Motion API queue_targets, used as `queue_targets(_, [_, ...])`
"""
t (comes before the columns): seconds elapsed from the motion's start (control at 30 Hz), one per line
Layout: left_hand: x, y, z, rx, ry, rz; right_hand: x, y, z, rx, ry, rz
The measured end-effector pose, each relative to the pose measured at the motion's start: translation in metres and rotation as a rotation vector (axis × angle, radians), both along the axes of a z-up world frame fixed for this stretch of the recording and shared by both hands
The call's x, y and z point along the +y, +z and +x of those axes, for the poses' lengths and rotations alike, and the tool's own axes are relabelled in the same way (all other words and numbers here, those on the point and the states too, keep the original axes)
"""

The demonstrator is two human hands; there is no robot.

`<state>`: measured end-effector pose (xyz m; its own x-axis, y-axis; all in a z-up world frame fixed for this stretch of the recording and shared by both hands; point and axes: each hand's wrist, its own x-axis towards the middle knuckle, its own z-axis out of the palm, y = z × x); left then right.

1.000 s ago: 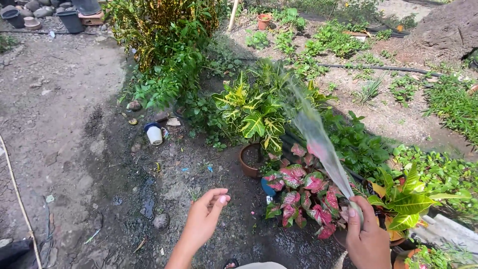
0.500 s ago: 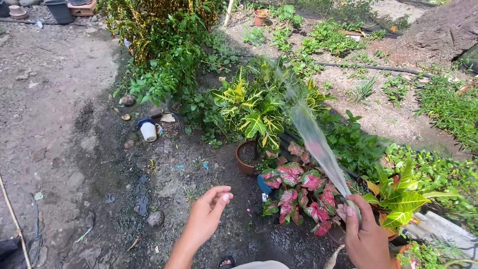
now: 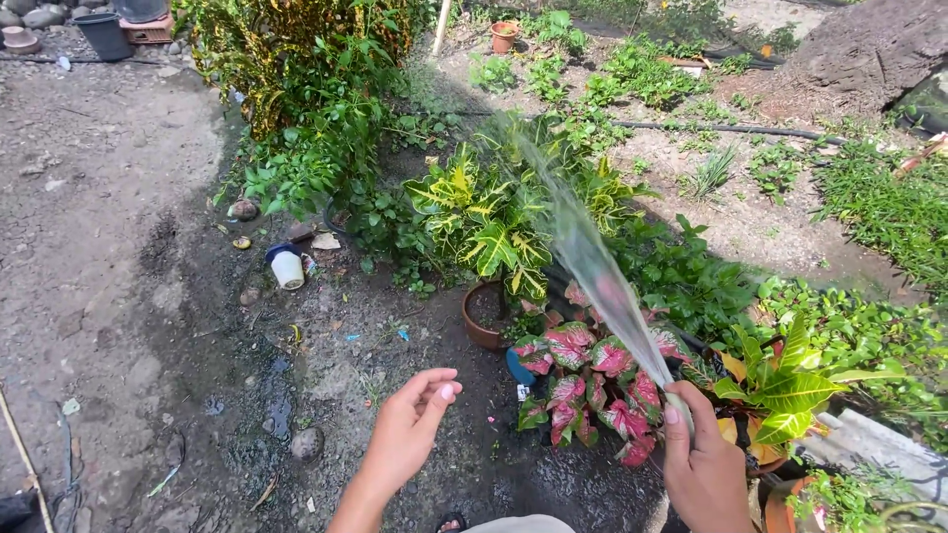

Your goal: The recorder is seen watering various potted and garden plants using a white hose in an outdoor setting.

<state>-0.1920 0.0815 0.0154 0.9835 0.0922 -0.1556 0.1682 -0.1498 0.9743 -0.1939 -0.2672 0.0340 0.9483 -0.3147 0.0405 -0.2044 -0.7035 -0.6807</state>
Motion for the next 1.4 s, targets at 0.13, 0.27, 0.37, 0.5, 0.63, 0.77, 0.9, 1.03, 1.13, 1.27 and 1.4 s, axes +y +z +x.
queue_targets(0.13, [-0.003, 0.003, 0.001, 0.006, 0.000, -0.021, -0.002, -0.001, -0.001, -0.025, 0.013, 0.015])
queue_targets(0.27, [-0.007, 0.012, 0.001, 0.098, 0.009, -0.012, -0.007, -0.004, 0.000, -0.041, 0.013, 0.008])
queue_targets(0.37, [-0.007, 0.005, 0.002, 0.095, 0.012, -0.008, -0.011, -0.003, 0.001, -0.033, -0.024, 0.005])
queue_targets(0.5, [-0.009, 0.002, 0.005, 0.009, -0.010, 0.009, -0.020, -0.001, 0.002, -0.099, -0.006, -0.011])
queue_targets(0.63, [-0.013, 0.005, 0.006, 0.027, -0.015, 0.045, -0.028, -0.004, 0.003, -0.016, -0.085, -0.076])
queue_targets(0.77, [-0.016, 0.004, 0.008, 0.029, -0.018, 0.052, -0.036, -0.004, 0.001, -0.091, -0.063, -0.101])
queue_targets(0.9, [-0.020, 0.004, 0.009, 0.026, -0.033, 0.034, -0.040, -0.002, 0.000, -0.107, -0.060, -0.098])
queue_targets(1.03, [-0.023, 0.005, 0.011, 0.012, -0.036, 0.027, -0.041, 0.001, 0.000, -0.004, -0.135, -0.103])
queue_targets(1.13, [-0.025, 0.008, 0.011, 0.023, -0.042, 0.027, -0.052, -0.011, 0.001, -0.139, -0.090, -0.165])
queue_targets(1.27, [-0.027, 0.006, 0.012, 0.014, -0.052, 0.033, -0.052, -0.006, 0.000, -0.112, -0.118, -0.140])
queue_targets(1.4, [-0.030, 0.008, 0.013, 0.029, -0.057, 0.038, -0.053, 0.003, -0.003, -0.050, -0.146, -0.095])
